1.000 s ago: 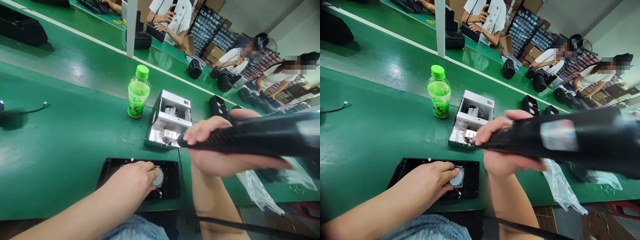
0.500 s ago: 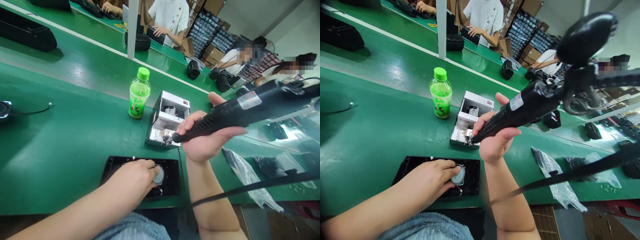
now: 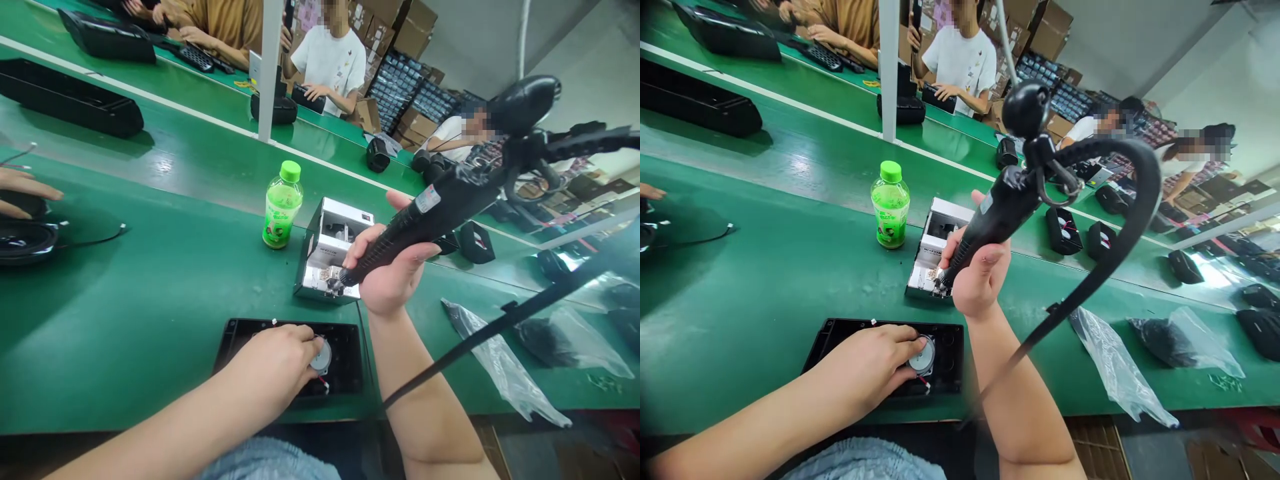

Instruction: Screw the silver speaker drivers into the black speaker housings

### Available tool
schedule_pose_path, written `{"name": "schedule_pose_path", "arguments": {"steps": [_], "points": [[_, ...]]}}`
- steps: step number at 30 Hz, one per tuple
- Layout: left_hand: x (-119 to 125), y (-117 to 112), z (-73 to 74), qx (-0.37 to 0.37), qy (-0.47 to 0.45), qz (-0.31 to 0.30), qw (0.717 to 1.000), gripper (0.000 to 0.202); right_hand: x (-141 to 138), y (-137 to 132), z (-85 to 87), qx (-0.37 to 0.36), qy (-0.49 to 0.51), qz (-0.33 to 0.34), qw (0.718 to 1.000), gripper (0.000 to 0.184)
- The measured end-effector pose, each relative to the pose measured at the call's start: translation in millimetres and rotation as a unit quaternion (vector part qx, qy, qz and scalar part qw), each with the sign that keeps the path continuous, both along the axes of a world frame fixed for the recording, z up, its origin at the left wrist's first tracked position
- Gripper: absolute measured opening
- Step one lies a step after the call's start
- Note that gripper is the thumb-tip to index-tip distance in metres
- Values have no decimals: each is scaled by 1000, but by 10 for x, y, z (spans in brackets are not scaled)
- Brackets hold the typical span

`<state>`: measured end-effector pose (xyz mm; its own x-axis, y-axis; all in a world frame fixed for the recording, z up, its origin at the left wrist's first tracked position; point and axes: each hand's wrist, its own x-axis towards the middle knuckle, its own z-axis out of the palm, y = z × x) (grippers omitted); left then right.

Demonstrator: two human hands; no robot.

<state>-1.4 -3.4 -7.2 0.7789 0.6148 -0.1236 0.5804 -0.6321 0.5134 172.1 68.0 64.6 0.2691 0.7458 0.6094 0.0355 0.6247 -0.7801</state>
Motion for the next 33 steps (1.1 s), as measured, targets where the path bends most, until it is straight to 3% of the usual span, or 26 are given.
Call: {"name": "schedule_pose_path", "arguments": {"steps": [9, 14, 18, 22, 26, 33], "points": [[-12, 0, 36, 0, -1, 8, 1000, 25, 27, -171, -61, -63, 44, 17, 997, 73], [-16, -1, 50, -8, -2, 4, 1000, 25, 187, -590, 117, -18, 98, -2, 995, 81], [-20, 13, 23, -5, -22, 4, 1000, 25, 312, -1022, 212, -63, 116, 40, 990, 66], [-24, 30, -33, 18, -85, 2, 996, 20, 337, -1269, 52, -99, 114, 53, 987, 59], [-21, 35, -52, 35, -72, -4, 997, 23, 314, -1301, -111, -102, 122, 45, 986, 61], [-2, 30, -34, 56, -42, -6, 998, 23, 275, -1286, -129, -136, 118, 16, 984, 60]]}}
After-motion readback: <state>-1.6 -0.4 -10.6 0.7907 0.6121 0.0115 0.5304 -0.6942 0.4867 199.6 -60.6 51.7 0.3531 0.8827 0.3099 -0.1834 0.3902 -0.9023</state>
